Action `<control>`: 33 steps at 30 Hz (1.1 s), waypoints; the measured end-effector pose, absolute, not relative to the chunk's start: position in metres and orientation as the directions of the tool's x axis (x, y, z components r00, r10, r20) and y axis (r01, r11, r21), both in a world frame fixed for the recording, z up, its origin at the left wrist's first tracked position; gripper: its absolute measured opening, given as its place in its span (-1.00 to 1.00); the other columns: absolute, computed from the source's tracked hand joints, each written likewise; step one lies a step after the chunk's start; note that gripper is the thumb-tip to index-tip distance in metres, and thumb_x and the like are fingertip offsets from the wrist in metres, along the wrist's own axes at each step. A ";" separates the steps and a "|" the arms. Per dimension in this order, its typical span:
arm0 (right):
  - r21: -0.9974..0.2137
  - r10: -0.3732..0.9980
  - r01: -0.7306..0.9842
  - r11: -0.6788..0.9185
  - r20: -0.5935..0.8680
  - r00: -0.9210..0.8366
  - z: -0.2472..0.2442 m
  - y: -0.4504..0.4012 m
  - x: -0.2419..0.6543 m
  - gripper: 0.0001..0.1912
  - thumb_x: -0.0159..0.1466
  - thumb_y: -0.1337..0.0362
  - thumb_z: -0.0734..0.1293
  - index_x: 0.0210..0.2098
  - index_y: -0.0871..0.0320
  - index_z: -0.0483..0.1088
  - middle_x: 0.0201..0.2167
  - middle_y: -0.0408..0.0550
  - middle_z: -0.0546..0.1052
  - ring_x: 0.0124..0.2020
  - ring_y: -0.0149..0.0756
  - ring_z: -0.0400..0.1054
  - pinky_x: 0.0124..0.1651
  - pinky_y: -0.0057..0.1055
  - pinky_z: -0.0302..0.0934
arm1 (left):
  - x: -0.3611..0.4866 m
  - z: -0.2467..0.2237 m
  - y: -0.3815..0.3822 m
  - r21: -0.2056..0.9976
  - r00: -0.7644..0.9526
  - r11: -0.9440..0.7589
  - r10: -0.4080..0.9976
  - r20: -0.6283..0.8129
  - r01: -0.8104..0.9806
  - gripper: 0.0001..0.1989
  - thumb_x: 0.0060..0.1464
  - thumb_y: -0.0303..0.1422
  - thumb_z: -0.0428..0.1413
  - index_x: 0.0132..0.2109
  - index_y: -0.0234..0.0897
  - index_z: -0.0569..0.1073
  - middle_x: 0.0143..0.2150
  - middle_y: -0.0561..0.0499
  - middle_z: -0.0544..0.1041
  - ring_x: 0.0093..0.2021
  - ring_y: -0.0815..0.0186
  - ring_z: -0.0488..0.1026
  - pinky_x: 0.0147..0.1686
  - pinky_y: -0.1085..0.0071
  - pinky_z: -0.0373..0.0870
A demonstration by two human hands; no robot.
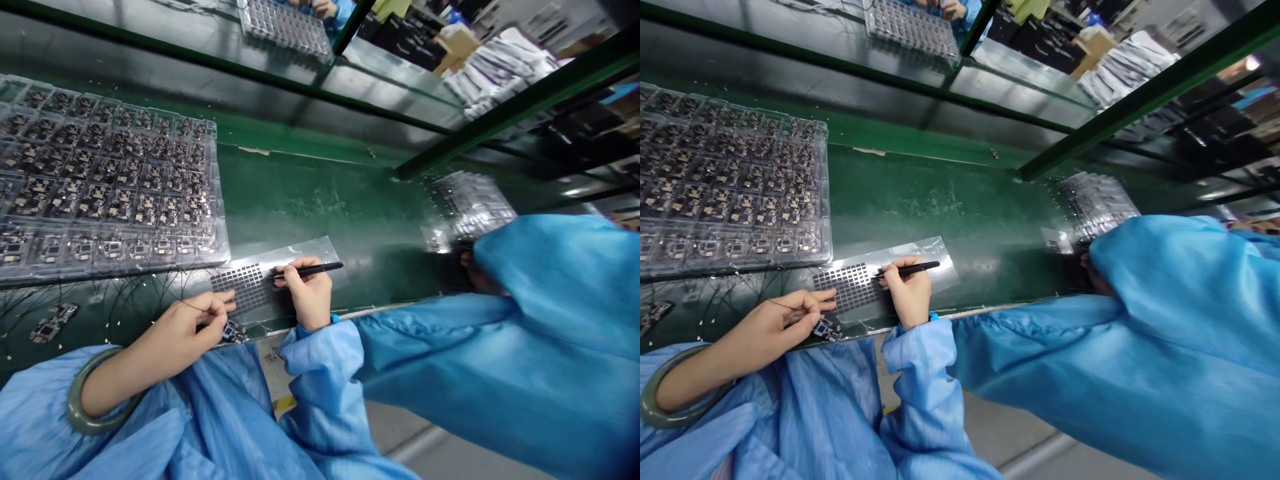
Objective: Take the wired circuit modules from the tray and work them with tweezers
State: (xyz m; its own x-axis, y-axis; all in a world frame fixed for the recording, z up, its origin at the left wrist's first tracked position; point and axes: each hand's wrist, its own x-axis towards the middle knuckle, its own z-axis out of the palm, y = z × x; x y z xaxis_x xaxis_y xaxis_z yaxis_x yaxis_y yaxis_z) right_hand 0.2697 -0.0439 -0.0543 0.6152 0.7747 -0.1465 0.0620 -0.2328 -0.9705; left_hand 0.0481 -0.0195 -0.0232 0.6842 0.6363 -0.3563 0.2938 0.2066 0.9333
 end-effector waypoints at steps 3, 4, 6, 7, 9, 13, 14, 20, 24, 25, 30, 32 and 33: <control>-0.972 0.780 0.063 -0.226 -0.142 0.610 -0.055 -0.045 0.269 -0.86 0.05 0.31 0.37 -0.43 0.13 0.28 -0.54 -0.20 0.55 -0.60 -0.41 0.44 -0.47 -0.45 0.38 | 0.048 -0.024 -0.020 0.934 0.682 0.207 0.640 -0.353 0.290 -0.87 0.17 -0.33 -0.01 -0.33 -0.24 0.36 0.24 -0.21 0.34 0.14 0.15 0.40 0.12 0.22 0.31; -0.973 0.784 0.061 -0.224 -0.143 0.604 -0.055 -0.045 0.269 -0.85 0.05 0.31 0.37 -0.44 0.13 0.28 -0.54 -0.20 0.55 -0.61 -0.41 0.44 -0.47 -0.45 0.38 | 0.048 -0.024 -0.020 0.934 0.682 0.209 0.640 -0.354 0.288 -0.87 0.17 -0.32 -0.01 -0.33 -0.24 0.36 0.23 -0.21 0.34 0.14 0.15 0.40 0.12 0.22 0.31; -0.975 0.790 0.056 -0.217 -0.142 0.596 -0.055 -0.045 0.270 -0.85 0.06 0.30 0.36 -0.43 0.13 0.28 -0.54 -0.20 0.55 -0.61 -0.40 0.45 -0.48 -0.45 0.39 | 0.047 -0.025 -0.021 0.934 0.684 0.219 0.637 -0.356 0.282 -0.86 0.17 -0.31 0.00 -0.32 -0.24 0.37 0.23 -0.20 0.35 0.15 0.15 0.39 0.12 0.22 0.31; -0.976 0.790 0.053 -0.213 -0.139 0.597 -0.055 -0.045 0.270 -0.85 0.06 0.28 0.36 -0.42 0.12 0.28 -0.54 -0.20 0.55 -0.61 -0.40 0.45 -0.48 -0.44 0.39 | 0.047 -0.026 -0.021 0.935 0.685 0.225 0.636 -0.355 0.276 -0.86 0.17 -0.31 0.00 -0.32 -0.24 0.37 0.22 -0.20 0.36 0.16 0.14 0.38 0.12 0.21 0.31; -0.977 0.785 0.054 -0.205 -0.131 0.606 -0.056 -0.045 0.270 -0.85 0.07 0.27 0.35 -0.41 0.12 0.28 -0.52 -0.20 0.56 -0.61 -0.41 0.44 -0.48 -0.44 0.40 | 0.046 -0.027 -0.021 0.936 0.685 0.235 0.638 -0.352 0.263 -0.86 0.16 -0.30 0.01 -0.32 -0.24 0.38 0.22 -0.20 0.37 0.16 0.13 0.38 0.11 0.21 0.32; -0.976 0.786 0.063 -0.207 -0.128 0.604 -0.056 -0.045 0.270 -0.86 0.05 0.31 0.36 -0.43 0.13 0.28 -0.53 -0.20 0.55 -0.61 -0.42 0.43 -0.48 -0.45 0.39 | 0.046 -0.028 -0.020 0.934 0.691 0.233 0.628 -0.357 0.270 -0.86 0.17 -0.31 0.00 -0.32 -0.24 0.37 0.23 -0.20 0.35 0.16 0.14 0.38 0.13 0.20 0.31; -0.976 0.790 0.060 -0.209 -0.132 0.599 -0.056 -0.045 0.270 -0.86 0.05 0.31 0.36 -0.44 0.12 0.28 -0.54 -0.20 0.55 -0.61 -0.41 0.44 -0.48 -0.45 0.39 | 0.046 -0.027 -0.020 0.933 0.693 0.233 0.625 -0.359 0.274 -0.86 0.18 -0.32 0.00 -0.32 -0.24 0.37 0.24 -0.20 0.34 0.16 0.14 0.38 0.13 0.20 0.31; -0.978 0.781 0.047 -0.203 -0.133 0.610 -0.055 -0.045 0.270 -0.85 0.08 0.28 0.34 -0.40 0.11 0.26 -0.53 -0.21 0.55 -0.61 -0.41 0.44 -0.48 -0.43 0.40 | 0.046 -0.025 -0.020 0.928 0.698 0.246 0.611 -0.374 0.281 -0.86 0.19 -0.32 -0.01 -0.32 -0.23 0.35 0.24 -0.20 0.33 0.17 0.16 0.37 0.15 0.22 0.28; -0.974 0.784 0.068 -0.216 -0.131 0.607 -0.055 -0.045 0.269 -0.85 0.07 0.29 0.37 -0.42 0.13 0.29 -0.53 -0.20 0.55 -0.61 -0.42 0.43 -0.48 -0.45 0.39 | 0.046 -0.024 -0.019 0.929 0.694 0.241 0.618 -0.370 0.280 -0.87 0.18 -0.32 0.00 -0.32 -0.23 0.36 0.24 -0.19 0.34 0.16 0.14 0.38 0.14 0.19 0.29; -0.973 0.785 0.073 -0.218 -0.130 0.606 -0.055 -0.045 0.269 -0.85 0.08 0.27 0.38 -0.41 0.13 0.29 -0.53 -0.20 0.55 -0.61 -0.42 0.43 -0.48 -0.45 0.39 | 0.046 -0.024 -0.019 0.929 0.693 0.240 0.619 -0.369 0.281 -0.87 0.18 -0.32 0.00 -0.32 -0.24 0.37 0.23 -0.20 0.35 0.16 0.13 0.38 0.14 0.18 0.29; -0.972 0.793 0.099 -0.213 -0.113 0.599 -0.056 -0.045 0.270 -0.79 0.11 0.17 0.39 -0.36 0.13 0.32 -0.55 -0.21 0.53 -0.61 -0.41 0.44 -0.48 -0.46 0.40 | 0.045 -0.025 -0.019 0.929 0.697 0.230 0.614 -0.370 0.290 -0.87 0.18 -0.31 0.00 -0.32 -0.23 0.36 0.24 -0.20 0.34 0.18 0.14 0.36 0.15 0.19 0.28; -0.973 0.795 0.103 -0.205 -0.104 0.597 -0.057 -0.045 0.270 -0.77 0.11 0.16 0.39 -0.33 0.14 0.32 -0.55 -0.21 0.54 -0.61 -0.41 0.45 -0.49 -0.47 0.39 | 0.045 -0.024 -0.019 0.928 0.698 0.230 0.612 -0.372 0.294 -0.87 0.18 -0.32 -0.01 -0.32 -0.23 0.36 0.25 -0.20 0.33 0.18 0.15 0.36 0.15 0.19 0.28; -0.976 0.795 0.094 -0.196 -0.103 0.598 -0.057 -0.045 0.270 -0.75 0.11 0.15 0.40 -0.32 0.14 0.32 -0.56 -0.21 0.54 -0.61 -0.41 0.45 -0.50 -0.47 0.39 | 0.046 -0.024 -0.018 0.928 0.699 0.233 0.611 -0.373 0.292 -0.87 0.18 -0.33 -0.01 -0.32 -0.23 0.35 0.25 -0.20 0.32 0.17 0.15 0.36 0.15 0.20 0.28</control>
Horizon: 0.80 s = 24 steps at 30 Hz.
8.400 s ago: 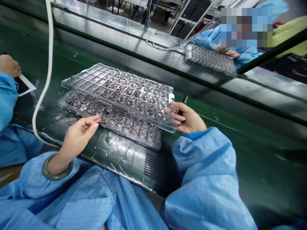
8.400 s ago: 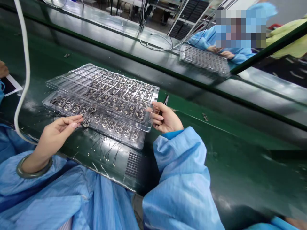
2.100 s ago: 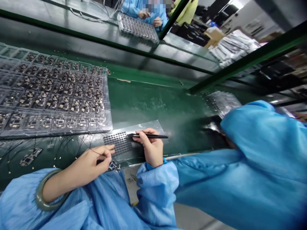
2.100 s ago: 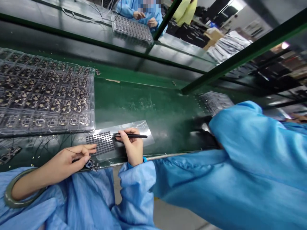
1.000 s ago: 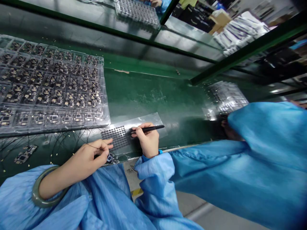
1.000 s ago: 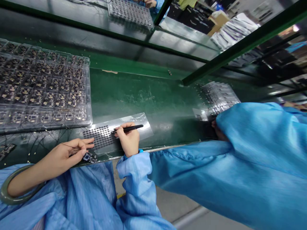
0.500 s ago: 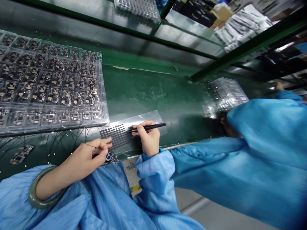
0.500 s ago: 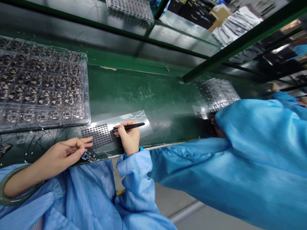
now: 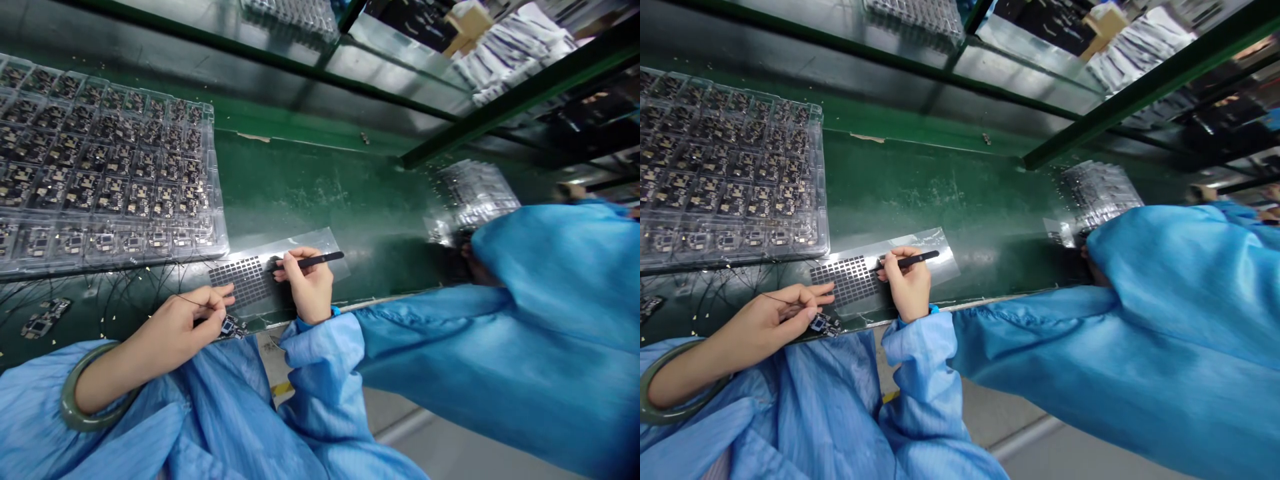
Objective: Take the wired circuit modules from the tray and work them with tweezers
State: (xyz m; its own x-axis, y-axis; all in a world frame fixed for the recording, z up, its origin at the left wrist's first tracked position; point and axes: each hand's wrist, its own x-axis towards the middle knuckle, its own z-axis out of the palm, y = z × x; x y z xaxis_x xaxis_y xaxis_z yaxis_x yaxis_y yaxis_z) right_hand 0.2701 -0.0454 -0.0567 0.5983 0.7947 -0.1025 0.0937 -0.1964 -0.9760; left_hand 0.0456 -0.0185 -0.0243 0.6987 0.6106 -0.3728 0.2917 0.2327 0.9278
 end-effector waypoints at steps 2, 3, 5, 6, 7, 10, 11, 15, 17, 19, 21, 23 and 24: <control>-0.986 0.789 0.035 -0.165 -0.110 0.604 -0.056 -0.046 0.270 -0.72 0.09 0.14 0.41 -0.31 0.13 0.31 -0.57 -0.23 0.54 -0.65 -0.42 0.43 -0.54 -0.49 0.38 | 0.046 -0.024 -0.019 0.927 0.701 0.243 0.607 -0.374 0.285 -0.88 0.19 -0.34 -0.01 -0.32 -0.24 0.35 0.26 -0.20 0.31 0.17 0.16 0.37 0.15 0.21 0.28; -0.989 0.784 -0.013 -0.145 -0.123 0.608 -0.055 -0.046 0.271 -0.70 0.07 0.14 0.42 -0.31 0.13 0.30 -0.58 -0.24 0.53 -0.67 -0.43 0.42 -0.57 -0.51 0.37 | 0.046 -0.024 -0.019 0.927 0.702 0.250 0.606 -0.374 0.279 -0.88 0.19 -0.34 -0.01 -0.32 -0.24 0.35 0.26 -0.20 0.30 0.17 0.17 0.37 0.16 0.21 0.28; -0.987 0.767 -0.120 -0.110 -0.161 0.621 -0.053 -0.046 0.271 -0.67 0.03 0.13 0.44 -0.31 0.12 0.28 -0.60 -0.25 0.53 -0.70 -0.46 0.39 -0.62 -0.55 0.34 | 0.047 -0.025 -0.019 0.927 0.700 0.267 0.609 -0.374 0.263 -0.88 0.19 -0.35 -0.01 -0.32 -0.24 0.34 0.26 -0.21 0.30 0.16 0.17 0.38 0.16 0.20 0.27; -0.981 0.758 -0.167 -0.095 -0.180 0.627 -0.052 -0.047 0.272 -0.66 0.01 0.13 0.44 -0.32 0.11 0.28 -0.61 -0.26 0.53 -0.72 -0.48 0.37 -0.64 -0.57 0.32 | 0.047 -0.026 -0.020 0.927 0.698 0.275 0.611 -0.372 0.253 -0.88 0.19 -0.35 -0.01 -0.32 -0.24 0.34 0.26 -0.21 0.30 0.17 0.17 0.37 0.17 0.19 0.26; -0.975 0.750 -0.206 -0.078 -0.194 0.632 -0.050 -0.047 0.272 -0.65 0.00 0.13 0.45 -0.32 0.11 0.28 -0.63 -0.27 0.52 -0.73 -0.49 0.36 -0.65 -0.59 0.30 | 0.047 -0.026 -0.020 0.927 0.696 0.285 0.615 -0.372 0.244 -0.88 0.19 -0.35 -0.01 -0.32 -0.24 0.34 0.26 -0.21 0.31 0.17 0.16 0.37 0.17 0.19 0.26; -0.961 0.745 -0.276 -0.023 -0.201 0.636 -0.043 -0.048 0.272 -0.65 -0.02 0.13 0.45 -0.33 0.09 0.28 -0.65 -0.30 0.49 -0.75 -0.51 0.34 -0.69 -0.62 0.27 | 0.046 -0.026 -0.020 0.924 0.689 0.310 0.620 -0.376 0.225 -0.89 0.19 -0.36 0.00 -0.32 -0.26 0.34 0.22 -0.22 0.36 0.20 0.15 0.33 0.19 0.19 0.24; -0.958 0.750 -0.287 -0.011 -0.198 0.631 -0.039 -0.049 0.270 -0.66 -0.02 0.13 0.44 -0.33 0.08 0.28 -0.65 -0.30 0.49 -0.75 -0.52 0.33 -0.69 -0.63 0.26 | 0.046 -0.025 -0.019 0.922 0.682 0.321 0.627 -0.377 0.215 -0.88 0.19 -0.36 0.01 -0.32 -0.26 0.34 0.21 -0.22 0.37 0.21 0.14 0.32 0.19 0.19 0.23; -0.956 0.797 -0.294 -0.007 -0.183 0.576 -0.022 -0.053 0.252 -0.68 0.03 0.12 0.43 -0.32 0.07 0.28 -0.63 -0.30 0.50 -0.76 -0.51 0.34 -0.71 -0.63 0.26 | 0.047 -0.017 -0.018 0.913 0.621 0.386 0.686 -0.378 0.130 -0.84 0.20 -0.31 0.01 -0.33 -0.28 0.33 0.19 -0.21 0.40 0.14 0.16 0.40 0.12 0.24 0.34; -0.958 0.834 -0.286 -0.005 -0.162 0.528 -0.014 -0.055 0.237 -0.68 0.05 0.10 0.43 -0.32 0.08 0.28 -0.63 -0.30 0.51 -0.75 -0.48 0.37 -0.71 -0.61 0.29 | 0.048 -0.013 -0.018 0.902 0.589 0.423 0.708 -0.390 0.088 -0.81 0.19 -0.27 0.03 -0.31 -0.30 0.34 0.17 -0.21 0.42 0.02 0.19 0.50 -0.01 0.29 0.47; -0.964 0.866 -0.265 0.025 -0.112 0.487 -0.009 -0.057 0.221 -0.70 0.09 0.11 0.42 -0.31 0.09 0.28 -0.61 -0.29 0.54 -0.73 -0.43 0.40 -0.69 -0.56 0.34 | 0.049 -0.009 -0.018 0.894 0.569 0.445 0.721 -0.395 0.057 -0.79 0.17 -0.24 0.05 -0.31 -0.32 0.35 0.13 -0.20 0.45 -0.10 0.26 0.55 -0.13 0.34 0.55; -0.968 0.884 -0.238 0.079 -0.043 0.466 -0.008 -0.057 0.208 -0.75 0.13 0.16 0.41 -0.30 0.09 0.30 -0.58 -0.28 0.56 -0.72 -0.43 0.41 -0.66 -0.54 0.38 | 0.049 -0.008 -0.018 0.891 0.565 0.452 0.728 -0.388 0.029 -0.78 0.16 -0.24 0.07 -0.31 -0.32 0.35 0.08 -0.16 0.50 -0.15 0.30 0.56 -0.18 0.39 0.57; -0.969 0.891 -0.219 0.117 0.005 0.455 -0.010 -0.057 0.200 -0.80 0.14 0.20 0.41 -0.31 0.08 0.33 -0.56 -0.28 0.57 -0.72 -0.45 0.41 -0.64 -0.55 0.39 | 0.049 -0.008 -0.017 0.886 0.566 0.464 0.728 -0.388 0.011 -0.79 0.16 -0.24 0.08 -0.33 -0.32 0.36 0.00 -0.12 0.55 -0.18 0.32 0.56 -0.22 0.43 0.59; -0.970 0.893 -0.212 0.120 0.012 0.450 -0.010 -0.056 0.198 -0.81 0.14 0.21 0.41 -0.31 0.08 0.34 -0.56 -0.28 0.57 -0.72 -0.46 0.41 -0.64 -0.57 0.39 | 0.048 -0.008 -0.017 0.882 0.565 0.471 0.726 -0.391 0.006 -0.79 0.16 -0.25 0.08 -0.33 -0.32 0.36 -0.04 -0.10 0.56 -0.20 0.33 0.57 -0.24 0.44 0.60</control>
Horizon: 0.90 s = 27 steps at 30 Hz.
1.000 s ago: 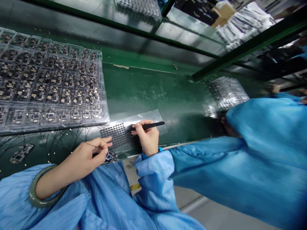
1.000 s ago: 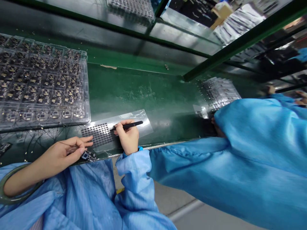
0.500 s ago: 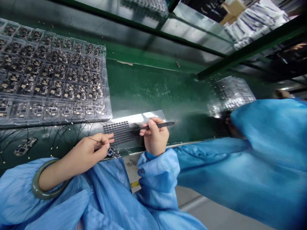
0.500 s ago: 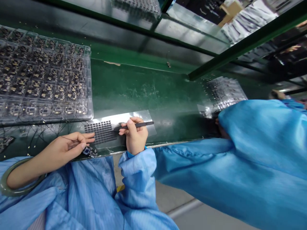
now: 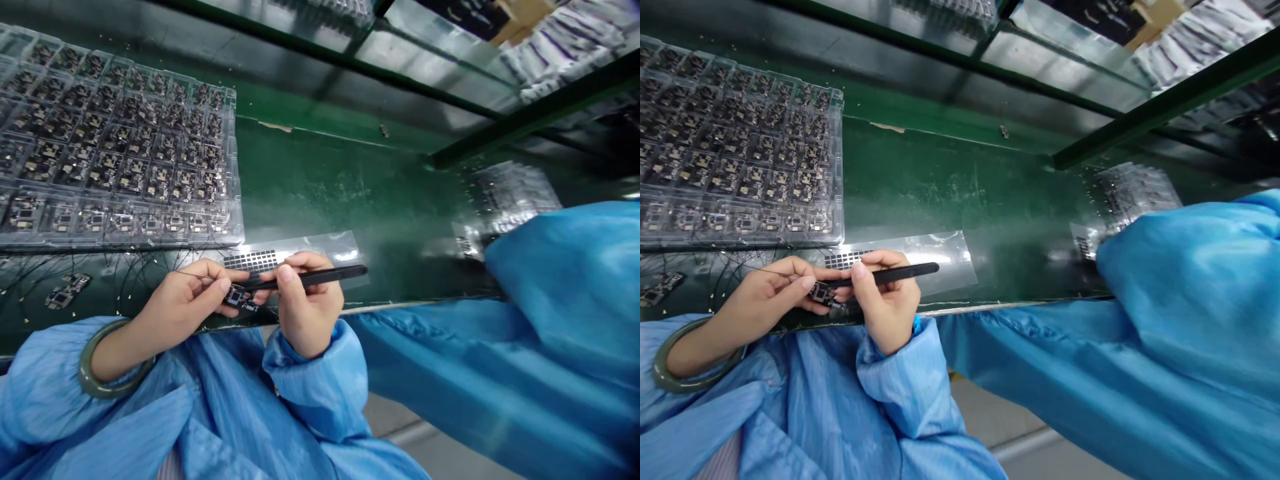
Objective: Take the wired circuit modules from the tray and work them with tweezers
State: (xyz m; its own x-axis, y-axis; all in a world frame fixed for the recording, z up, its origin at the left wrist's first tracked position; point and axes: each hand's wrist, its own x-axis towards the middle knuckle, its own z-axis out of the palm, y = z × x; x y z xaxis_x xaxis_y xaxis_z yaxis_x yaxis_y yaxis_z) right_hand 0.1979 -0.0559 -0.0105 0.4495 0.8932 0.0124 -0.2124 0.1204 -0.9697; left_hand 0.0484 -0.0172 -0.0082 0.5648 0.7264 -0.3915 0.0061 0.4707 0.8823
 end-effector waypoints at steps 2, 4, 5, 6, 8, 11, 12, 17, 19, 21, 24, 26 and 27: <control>-0.973 0.900 -0.206 0.106 0.005 0.436 -0.012 -0.054 0.197 -0.83 0.14 0.23 0.42 -0.31 0.08 0.35 -0.56 -0.27 0.57 -0.71 -0.46 0.42 -0.63 -0.59 0.39 | 0.047 -0.009 -0.017 0.877 0.561 0.481 0.724 -0.402 0.007 -0.79 0.15 -0.25 0.08 -0.32 -0.33 0.37 -0.10 -0.07 0.58 -0.23 0.34 0.58 -0.27 0.45 0.61; -0.975 0.904 -0.206 0.086 -0.011 0.427 -0.014 -0.053 0.197 -0.83 0.15 0.23 0.41 -0.30 0.08 0.36 -0.55 -0.27 0.58 -0.70 -0.47 0.43 -0.62 -0.61 0.39 | 0.046 -0.010 -0.016 0.872 0.557 0.488 0.719 -0.415 0.019 -0.78 0.15 -0.24 0.09 -0.30 -0.34 0.40 -0.12 -0.05 0.57 -0.28 0.34 0.59 -0.30 0.46 0.61; -0.975 0.907 -0.210 0.077 -0.020 0.422 -0.015 -0.052 0.197 -0.83 0.15 0.23 0.41 -0.30 0.08 0.36 -0.55 -0.28 0.58 -0.69 -0.47 0.43 -0.61 -0.62 0.39 | 0.046 -0.011 -0.016 0.872 0.556 0.490 0.718 -0.420 0.026 -0.78 0.15 -0.23 0.09 -0.28 -0.34 0.41 -0.14 -0.04 0.57 -0.30 0.35 0.59 -0.32 0.47 0.61; -0.974 0.908 -0.216 0.067 -0.030 0.417 -0.017 -0.051 0.198 -0.83 0.15 0.23 0.41 -0.30 0.08 0.35 -0.55 -0.28 0.58 -0.69 -0.47 0.43 -0.62 -0.63 0.38 | 0.046 -0.011 -0.016 0.870 0.553 0.492 0.716 -0.426 0.034 -0.77 0.15 -0.22 0.09 -0.26 -0.35 0.43 -0.15 -0.04 0.57 -0.33 0.35 0.59 -0.34 0.47 0.61; -0.972 0.913 -0.229 0.047 -0.051 0.404 -0.020 -0.051 0.199 -0.82 0.16 0.22 0.41 -0.29 0.08 0.35 -0.55 -0.28 0.57 -0.68 -0.48 0.44 -0.62 -0.64 0.38 | 0.046 -0.011 -0.015 0.868 0.545 0.493 0.715 -0.438 0.050 -0.74 0.14 -0.21 0.10 -0.21 -0.36 0.45 -0.18 -0.04 0.56 -0.37 0.35 0.60 -0.38 0.49 0.61; -0.970 0.918 -0.242 0.034 -0.066 0.391 -0.024 -0.050 0.199 -0.81 0.17 0.20 0.40 -0.27 0.09 0.34 -0.53 -0.28 0.58 -0.68 -0.49 0.43 -0.62 -0.64 0.37 | 0.047 -0.010 -0.014 0.866 0.530 0.496 0.721 -0.447 0.055 -0.69 0.12 -0.19 0.12 -0.15 -0.38 0.47 -0.17 -0.06 0.56 -0.43 0.36 0.59 -0.42 0.50 0.61; -0.970 0.919 -0.241 0.032 -0.065 0.388 -0.025 -0.050 0.199 -0.81 0.17 0.19 0.39 -0.27 0.09 0.33 -0.53 -0.27 0.58 -0.68 -0.50 0.43 -0.62 -0.65 0.37 | 0.047 -0.010 -0.014 0.866 0.524 0.497 0.724 -0.448 0.053 -0.69 0.11 -0.19 0.12 -0.15 -0.38 0.48 -0.17 -0.06 0.56 -0.43 0.36 0.59 -0.42 0.50 0.61; -0.982 0.921 -0.186 0.020 -0.055 0.386 -0.025 -0.049 0.197 -0.80 0.17 0.16 0.39 -0.32 0.10 0.31 -0.53 -0.24 0.58 -0.66 -0.47 0.45 -0.63 -0.63 0.38 | 0.047 -0.012 -0.014 0.864 0.510 0.501 0.733 -0.450 0.041 -0.69 0.10 -0.19 0.13 -0.18 -0.40 0.47 -0.17 -0.06 0.56 -0.41 0.36 0.59 -0.41 0.50 0.61; -0.988 0.917 -0.155 0.017 -0.047 0.395 -0.025 -0.048 0.197 -0.79 0.17 0.14 0.38 -0.32 0.11 0.31 -0.53 -0.22 0.58 -0.65 -0.44 0.46 -0.62 -0.60 0.40 | 0.047 -0.012 -0.014 0.864 0.505 0.503 0.737 -0.450 0.036 -0.70 0.10 -0.19 0.13 -0.20 -0.39 0.45 -0.15 -0.06 0.56 -0.39 0.35 0.59 -0.40 0.49 0.62; -0.989 0.915 -0.146 0.017 -0.044 0.400 -0.025 -0.048 0.196 -0.79 0.18 0.14 0.38 -0.31 0.11 0.31 -0.53 -0.22 0.58 -0.64 -0.43 0.47 -0.61 -0.58 0.41 | 0.046 -0.012 -0.014 0.863 0.502 0.503 0.736 -0.455 0.045 -0.70 0.10 -0.19 0.13 -0.20 -0.39 0.44 -0.15 -0.06 0.56 -0.39 0.35 0.59 -0.40 0.48 0.61; -0.987 0.914 -0.160 0.028 -0.039 0.403 -0.026 -0.047 0.196 -0.79 0.18 0.15 0.38 -0.31 0.11 0.30 -0.53 -0.23 0.58 -0.64 -0.44 0.46 -0.61 -0.59 0.41 | 0.046 -0.012 -0.014 0.861 0.500 0.504 0.728 -0.469 0.072 -0.69 0.11 -0.17 0.12 -0.19 -0.39 0.43 -0.19 -0.05 0.56 -0.41 0.35 0.59 -0.40 0.47 0.61; -0.985 0.914 -0.167 0.038 -0.033 0.404 -0.026 -0.047 0.196 -0.80 0.18 0.16 0.38 -0.31 0.10 0.30 -0.53 -0.24 0.58 -0.65 -0.45 0.46 -0.62 -0.60 0.40 | 0.046 -0.012 -0.014 0.861 0.499 0.502 0.727 -0.472 0.083 -0.68 0.11 -0.16 0.11 -0.18 -0.39 0.44 -0.22 -0.04 0.56 -0.40 0.34 0.59 -0.39 0.46 0.61; -0.985 0.914 -0.167 0.041 -0.031 0.406 -0.026 -0.047 0.195 -0.81 0.18 0.17 0.38 -0.32 0.10 0.30 -0.53 -0.24 0.58 -0.65 -0.45 0.46 -0.62 -0.60 0.40 | 0.046 -0.012 -0.014 0.862 0.497 0.500 0.729 -0.471 0.085 -0.68 0.11 -0.16 0.11 -0.18 -0.39 0.44 -0.22 -0.04 0.55 -0.38 0.33 0.59 -0.39 0.45 0.61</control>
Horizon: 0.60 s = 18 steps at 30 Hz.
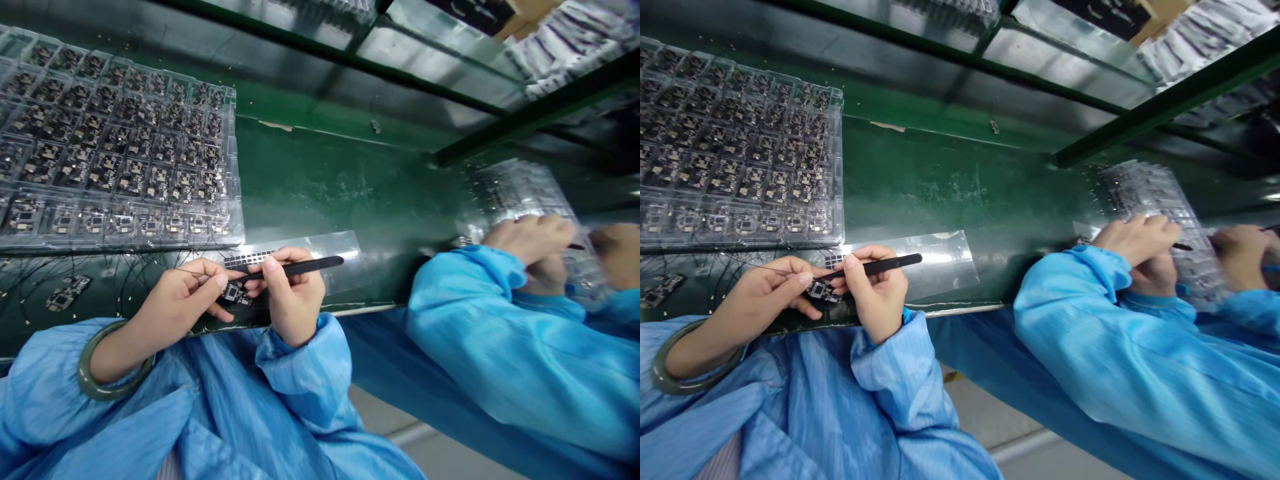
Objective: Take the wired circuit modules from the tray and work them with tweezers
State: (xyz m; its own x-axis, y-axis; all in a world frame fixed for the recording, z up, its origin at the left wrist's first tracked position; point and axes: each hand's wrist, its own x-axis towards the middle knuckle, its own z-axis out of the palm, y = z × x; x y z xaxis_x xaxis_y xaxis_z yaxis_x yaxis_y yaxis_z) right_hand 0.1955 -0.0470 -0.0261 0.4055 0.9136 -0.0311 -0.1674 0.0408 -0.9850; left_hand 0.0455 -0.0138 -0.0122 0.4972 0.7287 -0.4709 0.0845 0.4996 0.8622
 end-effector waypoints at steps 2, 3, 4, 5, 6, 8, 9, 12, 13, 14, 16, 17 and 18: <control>-0.986 0.912 -0.162 0.041 -0.029 0.408 -0.026 -0.047 0.195 -0.81 0.18 0.17 0.38 -0.31 0.10 0.30 -0.53 -0.24 0.58 -0.65 -0.45 0.46 -0.62 -0.59 0.40 | 0.045 -0.013 -0.014 0.864 0.495 0.497 0.731 -0.469 0.084 -0.68 0.11 -0.16 0.11 -0.18 -0.38 0.44 -0.24 -0.03 0.55 -0.34 0.31 0.58 -0.38 0.44 0.61; -0.987 0.911 -0.154 0.038 -0.029 0.412 -0.025 -0.047 0.195 -0.81 0.18 0.17 0.38 -0.31 0.10 0.30 -0.53 -0.24 0.58 -0.64 -0.44 0.46 -0.62 -0.59 0.40 | 0.046 -0.013 -0.014 0.864 0.495 0.498 0.732 -0.469 0.082 -0.68 0.11 -0.16 0.11 -0.18 -0.38 0.44 -0.26 -0.03 0.55 -0.32 0.30 0.58 -0.38 0.44 0.62; -0.989 0.908 -0.142 0.034 -0.028 0.418 -0.025 -0.048 0.194 -0.81 0.18 0.16 0.38 -0.32 0.10 0.30 -0.53 -0.24 0.58 -0.64 -0.44 0.46 -0.61 -0.58 0.40 | 0.046 -0.013 -0.014 0.863 0.494 0.500 0.732 -0.469 0.079 -0.68 0.11 -0.16 0.11 -0.18 -0.38 0.44 -0.27 -0.02 0.55 -0.30 0.29 0.57 -0.38 0.43 0.62; -0.991 0.906 -0.127 0.030 -0.027 0.423 -0.024 -0.048 0.194 -0.81 0.18 0.16 0.38 -0.32 0.10 0.31 -0.52 -0.23 0.58 -0.64 -0.44 0.46 -0.61 -0.57 0.40 | 0.046 -0.013 -0.014 0.862 0.493 0.502 0.733 -0.469 0.073 -0.68 0.11 -0.17 0.11 -0.19 -0.38 0.44 -0.27 -0.03 0.55 -0.29 0.29 0.57 -0.37 0.44 0.62; -0.994 0.903 -0.111 0.025 -0.025 0.429 -0.023 -0.048 0.193 -0.81 0.18 0.16 0.38 -0.32 0.10 0.31 -0.52 -0.23 0.57 -0.64 -0.43 0.46 -0.60 -0.56 0.40 | 0.046 -0.012 -0.014 0.861 0.492 0.504 0.733 -0.469 0.070 -0.69 0.11 -0.17 0.11 -0.20 -0.38 0.43 -0.25 -0.03 0.56 -0.29 0.30 0.57 -0.38 0.44 0.62; -0.997 0.899 -0.080 0.023 -0.015 0.439 -0.021 -0.049 0.192 -0.81 0.18 0.16 0.37 -0.32 0.09 0.31 -0.51 -0.22 0.57 -0.65 -0.43 0.45 -0.59 -0.53 0.40 | 0.047 -0.011 -0.014 0.860 0.486 0.507 0.738 -0.469 0.060 -0.70 0.10 -0.18 0.12 -0.21 -0.39 0.43 -0.20 -0.05 0.57 -0.31 0.33 0.56 -0.39 0.47 0.61; -0.998 0.898 -0.066 0.025 -0.006 0.440 -0.020 -0.050 0.191 -0.82 0.18 0.16 0.37 -0.32 0.09 0.32 -0.51 -0.22 0.57 -0.64 -0.43 0.44 -0.58 -0.52 0.40 | 0.048 -0.010 -0.013 0.860 0.481 0.507 0.741 -0.467 0.054 -0.71 0.10 -0.19 0.12 -0.22 -0.39 0.43 -0.19 -0.05 0.57 -0.33 0.35 0.56 -0.39 0.48 0.61; -0.999 0.897 0.018 0.042 0.046 0.439 -0.021 -0.053 0.190 -0.85 0.17 0.20 0.38 -0.32 0.08 0.34 -0.49 -0.21 0.54 -0.58 -0.42 0.45 -0.53 -0.49 0.40 | 0.048 -0.008 -0.013 0.865 0.463 0.501 0.757 -0.461 0.043 -0.73 0.09 -0.21 0.13 -0.25 -0.38 0.44 -0.20 -0.04 0.59 -0.42 0.40 0.55 -0.44 0.51 0.59; -0.996 0.895 0.070 0.057 0.082 0.439 -0.021 -0.054 0.190 -0.87 0.17 0.22 0.38 -0.33 0.08 0.35 -0.48 -0.20 0.52 -0.53 -0.40 0.46 -0.50 -0.46 0.40 | 0.048 -0.007 -0.013 0.868 0.456 0.495 0.763 -0.458 0.042 -0.73 0.09 -0.21 0.14 -0.26 -0.37 0.45 -0.21 -0.03 0.59 -0.46 0.40 0.55 -0.46 0.51 0.59; -0.989 0.892 0.128 0.075 0.124 0.435 -0.022 -0.055 0.190 -0.89 0.17 0.23 0.38 -0.33 0.08 0.37 -0.46 -0.18 0.51 -0.49 -0.38 0.46 -0.47 -0.44 0.40 | 0.048 -0.007 -0.013 0.871 0.452 0.489 0.768 -0.453 0.043 -0.74 0.09 -0.20 0.14 -0.26 -0.37 0.45 -0.23 -0.03 0.59 -0.49 0.41 0.54 -0.48 0.50 0.58; -0.965 0.886 0.229 0.126 0.213 0.412 -0.023 -0.056 0.192 -0.92 0.16 0.25 0.38 -0.35 0.08 0.40 -0.44 -0.14 0.49 -0.44 -0.34 0.45 -0.41 -0.38 0.38 | 0.047 -0.007 -0.014 0.882 0.452 0.468 0.777 -0.438 0.050 -0.73 0.09 -0.20 0.14 -0.26 -0.36 0.47 -0.23 -0.03 0.59 -0.51 0.40 0.54 -0.49 0.49 0.58; -0.954 0.882 0.259 0.151 0.249 0.401 -0.023 -0.055 0.193 -0.93 0.16 0.26 0.38 -0.35 0.08 0.40 -0.44 -0.14 0.49 -0.43 -0.34 0.44 -0.39 -0.37 0.37 | 0.046 -0.007 -0.014 0.891 0.453 0.451 0.783 -0.425 0.057 -0.73 0.09 -0.20 0.13 -0.25 -0.36 0.48 -0.23 -0.04 0.59 -0.51 0.39 0.55 -0.50 0.48 0.57; -0.947 0.878 0.274 0.169 0.271 0.395 -0.022 -0.055 0.195 -0.93 0.15 0.27 0.38 -0.35 0.07 0.41 -0.44 -0.14 0.49 -0.43 -0.33 0.44 -0.38 -0.36 0.36 | 0.046 -0.007 -0.014 0.901 0.457 0.429 0.790 -0.409 0.065 -0.73 0.10 -0.20 0.12 -0.23 -0.35 0.48 -0.21 -0.05 0.59 -0.51 0.39 0.55 -0.49 0.48 0.57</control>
